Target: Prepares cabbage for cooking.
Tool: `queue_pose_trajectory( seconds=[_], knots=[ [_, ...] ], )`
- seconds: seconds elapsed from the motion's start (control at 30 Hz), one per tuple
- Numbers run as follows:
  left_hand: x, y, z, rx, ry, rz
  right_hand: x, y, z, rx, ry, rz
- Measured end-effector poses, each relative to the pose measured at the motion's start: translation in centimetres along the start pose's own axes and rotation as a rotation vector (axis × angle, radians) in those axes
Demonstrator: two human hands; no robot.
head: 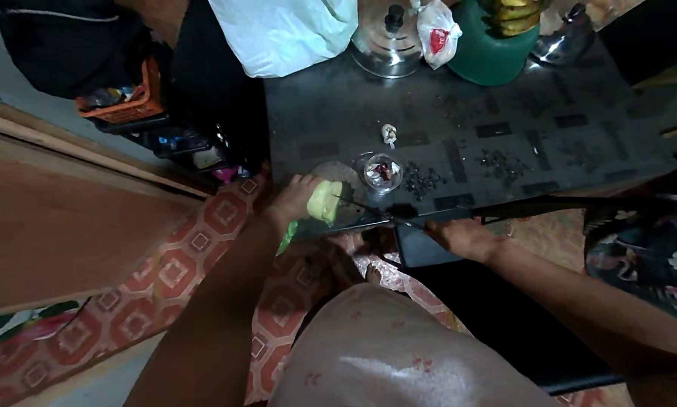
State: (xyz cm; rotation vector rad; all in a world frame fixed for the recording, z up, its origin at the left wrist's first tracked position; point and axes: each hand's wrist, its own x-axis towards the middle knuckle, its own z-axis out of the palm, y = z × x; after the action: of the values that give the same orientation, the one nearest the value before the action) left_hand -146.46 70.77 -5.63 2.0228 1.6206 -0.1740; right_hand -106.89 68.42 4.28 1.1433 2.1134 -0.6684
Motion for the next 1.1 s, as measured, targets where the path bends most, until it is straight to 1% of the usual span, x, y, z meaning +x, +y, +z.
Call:
queue_pose_trajectory(
  seconds=[0.2, 0.33, 0.5, 0.6, 0.7, 0.77, 0.83, 0.97, 1.03, 1.1],
  knots=[
    [0.2, -0.3, 0.1, 0.006, 0.005, 0.011, 1.3, 0.7, -1.1, -0.046, -0.011, -0.039],
    [0.1, -0.3, 0.1, -0.02, 0.016, 0.002, 1.7, 0.1, -1.0, -0.048, -0.04, 0.018],
    [0.2, -0.4, 0.3, -0.03, 0.02, 0.0, 1.7, -1.9, -1.7, -0.018, -0.093, 0.078],
    [0.1, -0.4, 0.3, -0.042, 0.024, 0.019, 2.4, -2.5, -1.6, 0.003, -0.082, 0.056],
    [-0.1, 0.0, 0.1, -0.041, 0.026, 0.001, 3.5, -2.1, -0.3, 0.048, -0.075, 0.044],
    [-0.6, 0.2, 0.0, -0.048, 0.042, -0.041, 3.6, -1.3, 0.9, 0.098, -0.029, 0.003],
    [-1.0, 0.4, -0.1, -0.093, 0.034, -0.098, 3.1, -0.6, 2.0, 0.085, 0.05, -0.007],
    [-2.0, 0.7, 0.5, -0.249, -0.005, -0.186, 1.3, 0.3, 3.3, 0.072, 0.21, 0.024],
    [-2.2, 0.7, 1.3, -0.364, 0.008, -0.224, 0.7, 1.1, 3.6, 0.079, 0.299, 0.036],
    [-2.3, 0.7, 1.9, -0.452, 0.039, -0.244, 0.5, 2.0, 3.5, 0.081, 0.349, 0.064]
  ],
)
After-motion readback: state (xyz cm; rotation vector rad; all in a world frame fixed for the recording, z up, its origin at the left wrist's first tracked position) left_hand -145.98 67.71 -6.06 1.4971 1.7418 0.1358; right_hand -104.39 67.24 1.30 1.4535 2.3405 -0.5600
